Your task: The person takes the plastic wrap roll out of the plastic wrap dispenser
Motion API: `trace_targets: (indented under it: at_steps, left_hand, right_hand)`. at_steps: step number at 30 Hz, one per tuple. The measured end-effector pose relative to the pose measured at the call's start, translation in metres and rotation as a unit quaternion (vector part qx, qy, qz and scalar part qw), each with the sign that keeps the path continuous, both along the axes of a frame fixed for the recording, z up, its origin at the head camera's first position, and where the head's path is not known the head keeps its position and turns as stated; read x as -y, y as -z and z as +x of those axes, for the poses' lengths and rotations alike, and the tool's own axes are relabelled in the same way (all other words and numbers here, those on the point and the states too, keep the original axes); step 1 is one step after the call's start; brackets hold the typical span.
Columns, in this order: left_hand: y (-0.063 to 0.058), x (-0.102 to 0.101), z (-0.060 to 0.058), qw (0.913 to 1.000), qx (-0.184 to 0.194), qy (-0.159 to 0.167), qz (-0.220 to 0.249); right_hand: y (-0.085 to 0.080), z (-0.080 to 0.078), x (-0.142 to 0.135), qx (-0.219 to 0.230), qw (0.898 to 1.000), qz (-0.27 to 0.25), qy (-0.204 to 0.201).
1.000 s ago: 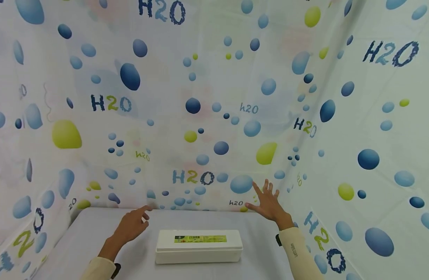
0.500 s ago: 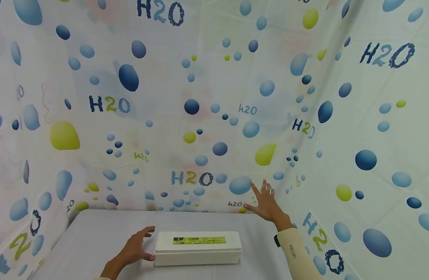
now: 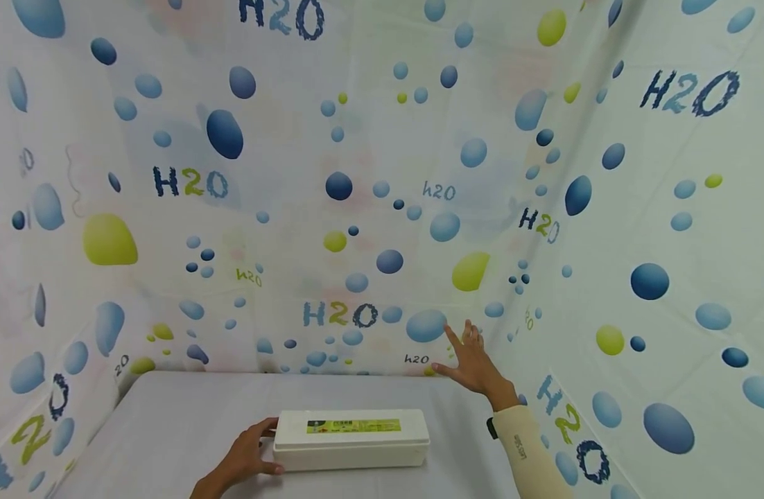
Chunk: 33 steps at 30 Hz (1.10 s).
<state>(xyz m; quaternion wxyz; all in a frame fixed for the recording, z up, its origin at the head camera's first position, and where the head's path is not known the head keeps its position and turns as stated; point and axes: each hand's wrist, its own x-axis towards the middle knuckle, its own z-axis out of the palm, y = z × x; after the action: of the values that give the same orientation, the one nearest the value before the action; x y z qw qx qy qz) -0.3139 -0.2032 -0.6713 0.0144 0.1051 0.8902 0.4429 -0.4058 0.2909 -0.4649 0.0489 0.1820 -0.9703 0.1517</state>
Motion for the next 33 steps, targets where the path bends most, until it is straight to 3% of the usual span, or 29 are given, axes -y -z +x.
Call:
trace_targets:
  at_steps: [6,17,21,28,33]
  left_hand:
    - [0.002,-0.005,0.002,0.9998,-0.001,-0.017,0.006]
    - [0.008,-0.003,0.004,0.9995,-0.009,-0.001,0.029]
    - [0.008,-0.003,0.002,0.9995,-0.012,-0.001,0.028]
    - [0.008,-0.001,0.003,0.9997,-0.011,0.0,0.023]
    - [0.008,-0.002,0.004,0.9997,-0.014,0.001,0.022]
  right_hand:
    - [0.007,0.002,0.004,0.015,1.0,-0.005,-0.003]
    - [0.031,0.016,0.021,0.056,0.998,-0.03,-0.005]
    - [0.042,0.023,0.028,0.065,0.997,-0.035,-0.019]
    - [0.066,0.028,0.035,0.078,0.993,-0.038,-0.079]
    - [0.079,0.03,0.039,0.114,0.99,-0.008,-0.077]
